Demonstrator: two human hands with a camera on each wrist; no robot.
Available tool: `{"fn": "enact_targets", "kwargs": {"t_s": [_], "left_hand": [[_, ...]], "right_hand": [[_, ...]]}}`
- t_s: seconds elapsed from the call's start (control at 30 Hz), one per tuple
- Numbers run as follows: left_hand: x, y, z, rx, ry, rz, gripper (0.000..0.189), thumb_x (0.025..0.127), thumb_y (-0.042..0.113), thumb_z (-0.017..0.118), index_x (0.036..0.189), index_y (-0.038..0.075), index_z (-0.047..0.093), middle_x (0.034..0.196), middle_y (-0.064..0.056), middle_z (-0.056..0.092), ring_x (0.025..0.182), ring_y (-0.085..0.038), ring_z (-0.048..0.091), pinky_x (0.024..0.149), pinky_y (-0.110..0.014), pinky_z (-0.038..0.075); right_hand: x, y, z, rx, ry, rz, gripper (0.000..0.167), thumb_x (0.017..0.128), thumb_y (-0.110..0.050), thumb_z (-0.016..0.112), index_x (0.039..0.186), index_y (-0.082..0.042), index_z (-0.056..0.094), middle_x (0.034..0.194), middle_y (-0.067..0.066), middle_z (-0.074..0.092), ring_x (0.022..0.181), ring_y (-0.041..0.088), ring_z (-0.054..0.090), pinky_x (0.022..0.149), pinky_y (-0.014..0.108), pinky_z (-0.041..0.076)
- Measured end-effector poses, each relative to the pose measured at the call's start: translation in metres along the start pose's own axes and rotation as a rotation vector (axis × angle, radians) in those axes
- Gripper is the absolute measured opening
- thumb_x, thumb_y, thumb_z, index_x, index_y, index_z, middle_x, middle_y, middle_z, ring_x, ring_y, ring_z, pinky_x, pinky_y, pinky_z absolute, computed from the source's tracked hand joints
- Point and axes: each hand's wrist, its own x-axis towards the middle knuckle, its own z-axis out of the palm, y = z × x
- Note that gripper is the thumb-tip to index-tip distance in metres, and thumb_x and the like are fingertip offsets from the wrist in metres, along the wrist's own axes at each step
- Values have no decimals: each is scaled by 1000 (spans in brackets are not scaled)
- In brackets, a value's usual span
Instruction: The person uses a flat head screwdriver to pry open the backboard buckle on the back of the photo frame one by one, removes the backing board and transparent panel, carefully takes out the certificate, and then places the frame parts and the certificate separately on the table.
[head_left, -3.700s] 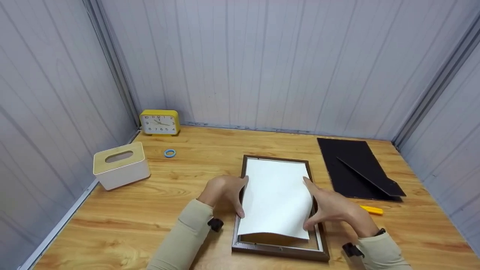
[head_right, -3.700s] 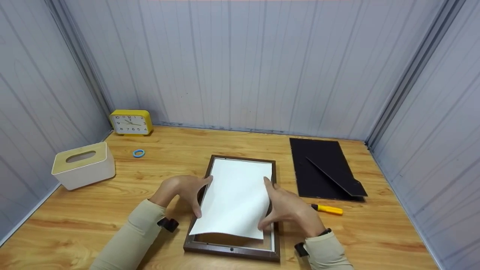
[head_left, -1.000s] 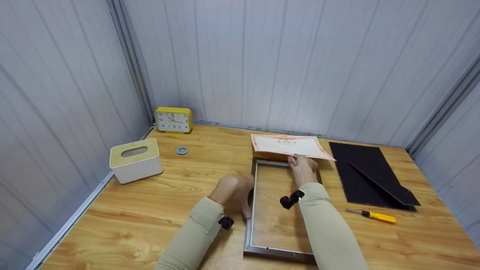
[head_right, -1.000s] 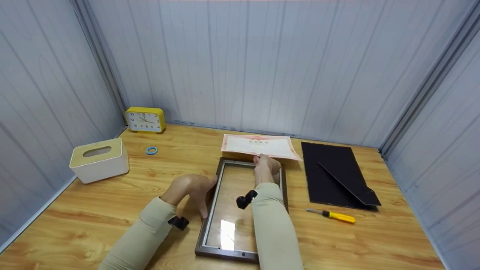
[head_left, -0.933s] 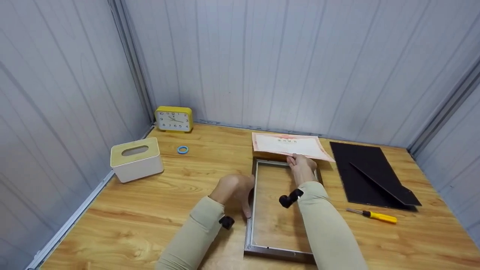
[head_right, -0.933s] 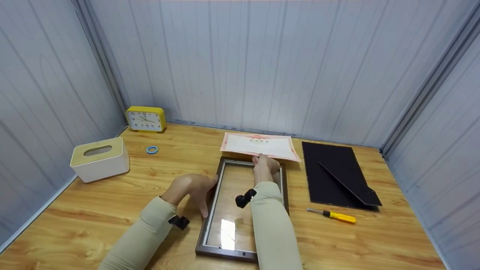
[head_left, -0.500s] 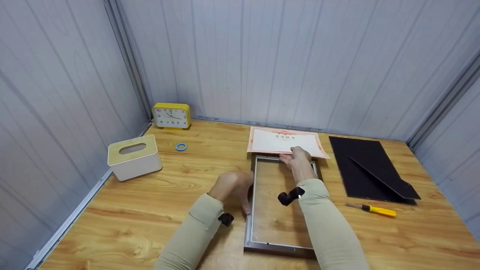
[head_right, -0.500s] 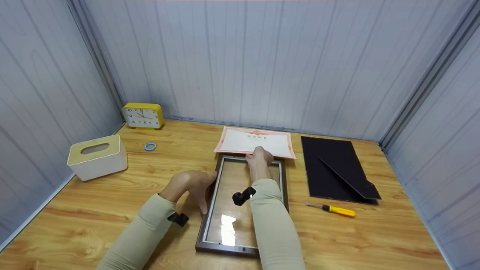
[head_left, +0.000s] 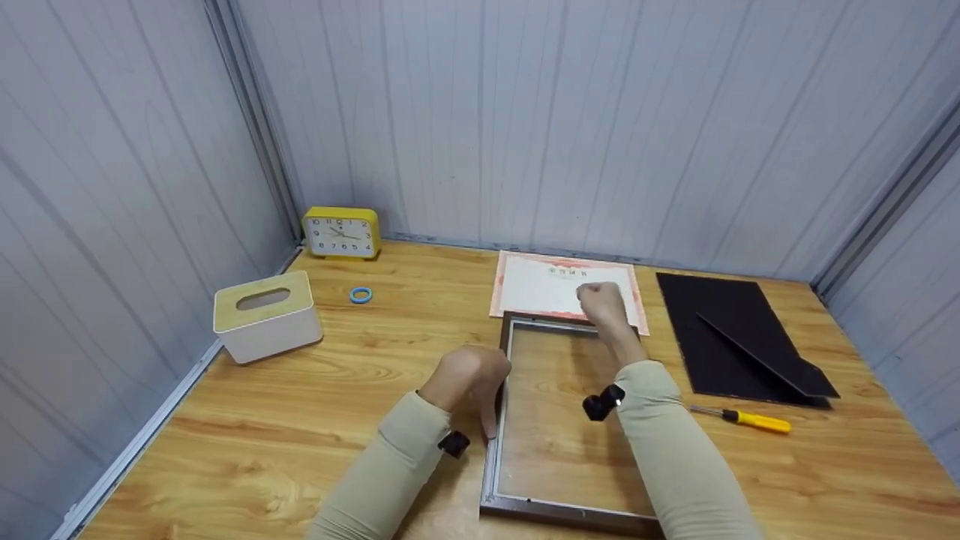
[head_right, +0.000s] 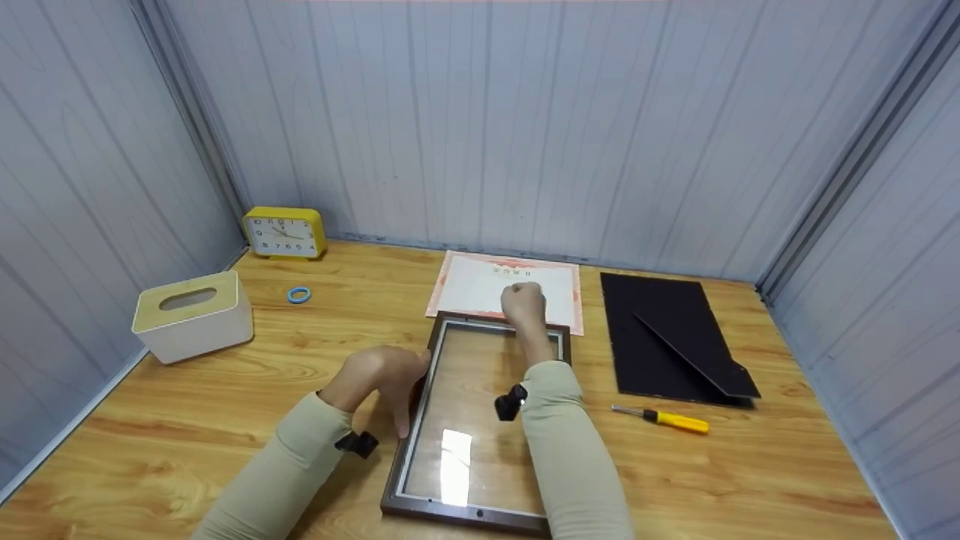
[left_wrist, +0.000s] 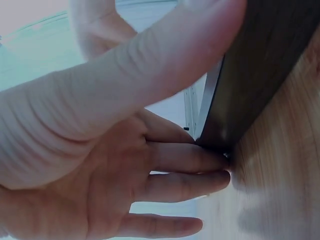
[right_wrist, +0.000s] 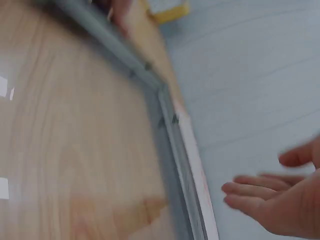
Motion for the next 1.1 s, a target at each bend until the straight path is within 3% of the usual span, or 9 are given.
{"fn": "enact_targets", "kwargs": {"t_s": [0.1,0.2,0.27,0.37,0.47,0.53,0.6,0.77,1.1], "left_hand": [[1,1,-1,18,-11,-4,69,53,54,95,98,9,69,84,2,61,75,-15,51,74,-31,54],[1,2,0,5,-20,-10,69,53,53,95,100,9,69,85,1,61,77,-16,52,75,-31,54],[1,2,0,-14,-25,-13,70,53,52,95,102,9,69,87,0,62,78,-17,53,76,-31,53],[2,3,1,-7,-29,-7,70,54,52,95,103,9,69,87,0,62,78,-17,53,75,-32,53],[2,3,2,13,-22,11,69,55,54,94,100,9,69,84,1,61,75,-17,51,72,-30,52],[1,4,2,42,-9,27,67,54,55,94,96,9,68,81,2,59,72,-15,49,68,-29,51],[0,4,1,57,4,35,66,54,56,94,92,9,68,78,3,57,70,-14,47,66,-28,50],[-1,2,-2,49,5,34,64,54,56,94,91,10,68,77,3,56,69,-15,46,64,-28,50],[-2,5,1,52,-22,23,63,54,52,95,91,10,67,77,3,55,70,-16,46,66,-29,50]], "right_hand": [[4,14,-4,-460,-109,-193,33,101,-18,48,77,3,55,71,7,50,70,24,49,65,34,40],[5,24,-7,-651,-192,-257,38,104,-25,49,78,1,60,75,9,56,75,27,53,68,37,42],[6,29,-8,-694,-212,-235,42,104,-28,50,73,-1,58,70,8,51,69,26,49,63,36,39],[6,33,-7,-719,-184,-229,45,103,-31,52,82,5,66,78,16,62,73,29,56,66,38,46],[8,35,-5,-746,-164,-215,57,103,-41,50,117,12,65,117,30,63,110,42,59,95,49,47],[10,38,-5,-775,-190,-201,72,103,-51,45,140,11,50,142,33,47,133,47,42,109,60,32],[11,40,-5,-824,-245,-183,85,101,-63,39,150,6,38,152,32,34,141,48,29,113,66,18],[12,39,-8,-902,-350,-160,98,95,-76,34,153,3,35,153,30,35,141,47,31,111,70,15],[7,38,-10,-900,-388,-178,91,96,-71,39,145,5,47,143,30,49,130,45,48,107,64,33]]}}
